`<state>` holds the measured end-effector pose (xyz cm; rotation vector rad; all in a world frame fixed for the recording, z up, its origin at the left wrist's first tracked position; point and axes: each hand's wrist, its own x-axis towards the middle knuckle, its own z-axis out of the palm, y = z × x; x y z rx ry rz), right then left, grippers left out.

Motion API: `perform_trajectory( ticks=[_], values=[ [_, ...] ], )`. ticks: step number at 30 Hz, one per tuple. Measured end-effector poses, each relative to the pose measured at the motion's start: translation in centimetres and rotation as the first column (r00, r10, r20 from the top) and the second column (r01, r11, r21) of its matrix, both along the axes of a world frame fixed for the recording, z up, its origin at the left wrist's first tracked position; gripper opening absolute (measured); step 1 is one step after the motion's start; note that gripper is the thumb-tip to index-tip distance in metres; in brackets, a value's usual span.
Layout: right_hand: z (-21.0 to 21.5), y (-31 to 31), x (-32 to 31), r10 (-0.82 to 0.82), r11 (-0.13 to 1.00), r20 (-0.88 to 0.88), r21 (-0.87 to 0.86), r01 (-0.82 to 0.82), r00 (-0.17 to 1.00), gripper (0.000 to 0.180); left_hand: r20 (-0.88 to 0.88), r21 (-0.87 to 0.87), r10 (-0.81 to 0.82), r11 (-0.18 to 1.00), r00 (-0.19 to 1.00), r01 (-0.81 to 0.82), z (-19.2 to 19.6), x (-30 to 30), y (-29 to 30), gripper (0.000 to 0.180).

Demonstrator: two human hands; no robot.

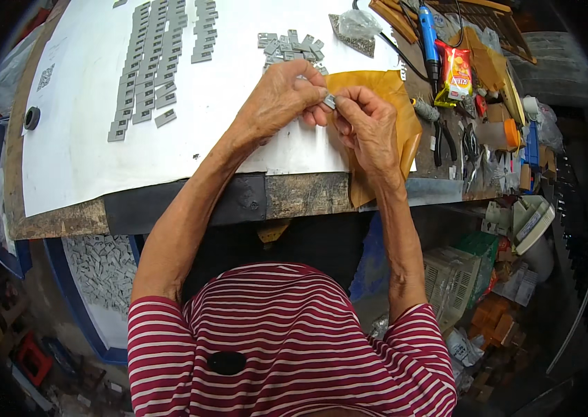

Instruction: Assembling small rectangular grey hardware components onto a sheet at a manufacturing workbench.

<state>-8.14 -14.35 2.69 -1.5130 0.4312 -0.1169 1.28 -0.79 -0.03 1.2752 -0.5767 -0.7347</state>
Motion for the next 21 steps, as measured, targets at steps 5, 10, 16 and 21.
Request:
perform_trajectory(
  ticks=[5, 10, 16, 21],
  values=[
    [-0.1, 0.4, 0.0, -0.041, 0.999, 0.013, -0.031, 0.042, 0.999, 0.010, -0.029, -0.028, -0.001, 1.000, 1.000, 0.001, -0.2, 0.0, -0.1, 0.011],
    [0.5, 0.4, 0.0, -0.046, 0.992, 0.000, -0.121, 0.046, 0.999, 0.010, -0.025, -0.031, -0.013, 0.999, 1.000, 0.012, 0.1, 0.0, 0.0, 0.011],
    [1.0, -0.1, -0.1, -0.022, 0.998, -0.037, 0.062, 0.024, 0.999, 0.010, 0.063, 0.013, -0.032, 0.999, 0.997, 0.032, 0.8, -0.2, -0.1, 0.012],
    [1.2, -1.2, -0.3, 0.003, 0.986, -0.059, 0.165, 0.007, 0.998, 0.011, 0.239, -0.027, 0.022, 1.000, 0.971, -0.016, 0.6, -0.8, -0.3, 0.014]
  ],
)
